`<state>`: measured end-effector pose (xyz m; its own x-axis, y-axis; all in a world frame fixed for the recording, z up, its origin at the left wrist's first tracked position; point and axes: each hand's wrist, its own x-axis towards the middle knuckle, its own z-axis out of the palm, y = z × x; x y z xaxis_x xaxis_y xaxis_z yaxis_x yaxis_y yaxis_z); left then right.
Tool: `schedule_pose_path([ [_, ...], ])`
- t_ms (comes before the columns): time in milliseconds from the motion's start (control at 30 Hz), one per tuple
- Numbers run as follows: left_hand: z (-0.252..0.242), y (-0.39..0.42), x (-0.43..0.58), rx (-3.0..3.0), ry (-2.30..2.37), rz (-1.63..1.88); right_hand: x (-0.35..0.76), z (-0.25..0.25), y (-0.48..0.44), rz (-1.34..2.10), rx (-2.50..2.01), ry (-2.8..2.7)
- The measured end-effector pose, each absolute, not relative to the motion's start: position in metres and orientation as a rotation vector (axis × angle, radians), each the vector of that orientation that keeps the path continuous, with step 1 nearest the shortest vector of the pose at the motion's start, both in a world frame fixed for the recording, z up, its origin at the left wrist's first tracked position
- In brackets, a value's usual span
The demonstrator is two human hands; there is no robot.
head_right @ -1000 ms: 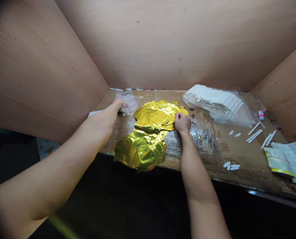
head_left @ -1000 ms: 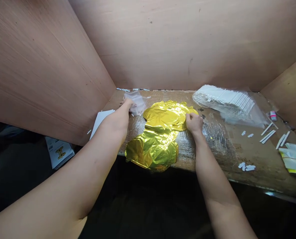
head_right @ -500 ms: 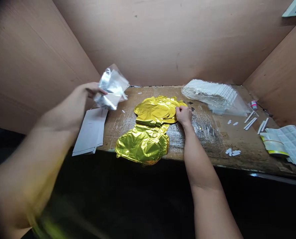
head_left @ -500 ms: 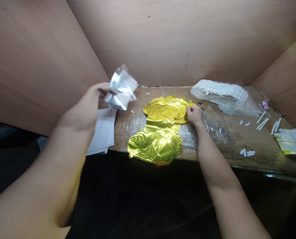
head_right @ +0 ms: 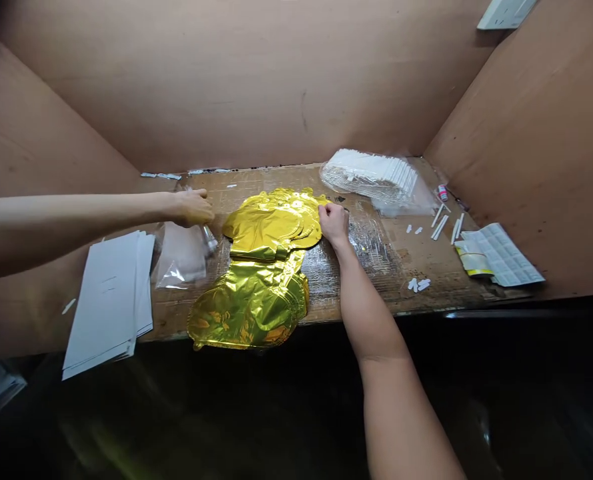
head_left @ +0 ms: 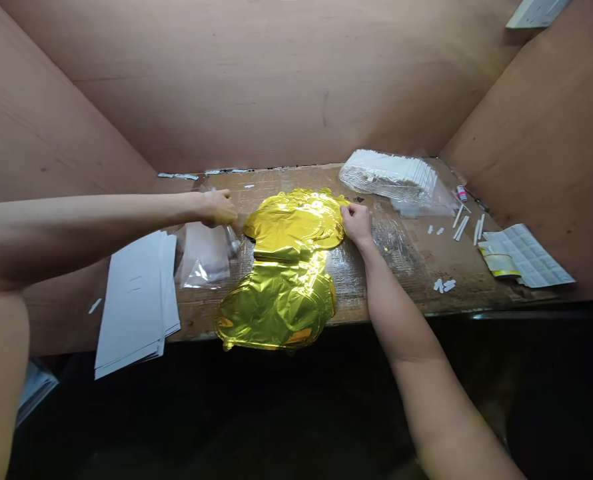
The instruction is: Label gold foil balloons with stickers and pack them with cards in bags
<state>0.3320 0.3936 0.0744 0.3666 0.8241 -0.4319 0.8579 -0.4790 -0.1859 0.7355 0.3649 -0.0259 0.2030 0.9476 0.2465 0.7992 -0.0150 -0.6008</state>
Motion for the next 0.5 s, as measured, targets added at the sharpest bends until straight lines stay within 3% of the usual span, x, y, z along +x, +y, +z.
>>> schedule_pose_path([
  [100, 0.078, 0.386, 0.324, 2.713, 1.313, -0.786, 0.736, -0.024, 0.365, 0.296, -1.843, -1.619],
  [300, 0.033, 0.335, 0.37, 2.964, 0.776, -0.333, 0.725, -0.017, 0.361, 0.354, -1.819, -1.663],
  [500, -0.028, 0.286, 0.449, 2.819, 1.166, -0.043, 0.741, 0.005, 0.352, 0.195, -1.836, -1.583],
])
